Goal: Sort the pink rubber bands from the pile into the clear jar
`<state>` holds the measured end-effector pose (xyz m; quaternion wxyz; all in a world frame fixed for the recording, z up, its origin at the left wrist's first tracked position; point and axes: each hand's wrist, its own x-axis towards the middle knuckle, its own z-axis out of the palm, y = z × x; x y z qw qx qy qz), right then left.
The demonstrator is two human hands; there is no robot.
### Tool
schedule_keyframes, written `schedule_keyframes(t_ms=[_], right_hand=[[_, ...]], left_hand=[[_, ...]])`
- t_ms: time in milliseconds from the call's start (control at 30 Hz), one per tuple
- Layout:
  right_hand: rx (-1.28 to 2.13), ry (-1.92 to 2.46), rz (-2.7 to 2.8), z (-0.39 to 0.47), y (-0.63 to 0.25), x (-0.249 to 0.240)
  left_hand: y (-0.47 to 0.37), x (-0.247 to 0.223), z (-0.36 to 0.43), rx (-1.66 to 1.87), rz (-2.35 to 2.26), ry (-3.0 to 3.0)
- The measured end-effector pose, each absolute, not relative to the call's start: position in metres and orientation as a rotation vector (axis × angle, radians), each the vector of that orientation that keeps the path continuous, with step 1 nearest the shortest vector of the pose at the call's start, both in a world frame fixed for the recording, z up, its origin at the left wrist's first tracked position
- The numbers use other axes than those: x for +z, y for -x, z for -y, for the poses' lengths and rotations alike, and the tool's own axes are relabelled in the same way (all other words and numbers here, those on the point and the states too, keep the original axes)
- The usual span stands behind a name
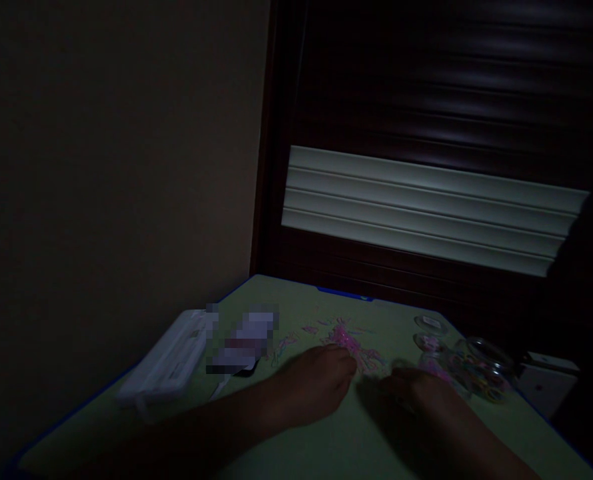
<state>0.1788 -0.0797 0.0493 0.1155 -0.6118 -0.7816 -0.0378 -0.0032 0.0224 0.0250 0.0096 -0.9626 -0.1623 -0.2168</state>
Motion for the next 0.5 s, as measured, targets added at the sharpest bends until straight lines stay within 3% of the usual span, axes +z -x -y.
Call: schedule_keyframes(t_ms=[200, 500], right_hand=[[-0.096, 1.773, 2.305, 0.082, -0.179, 0.050], [-0.079, 1.772, 2.303, 0.082, -0.178, 0.049]], left_hand=[[0.016, 0.039, -0.055, -0.396, 0.866, 2.800], [0.030, 0.037, -0.090, -0.333, 1.214, 2.698]])
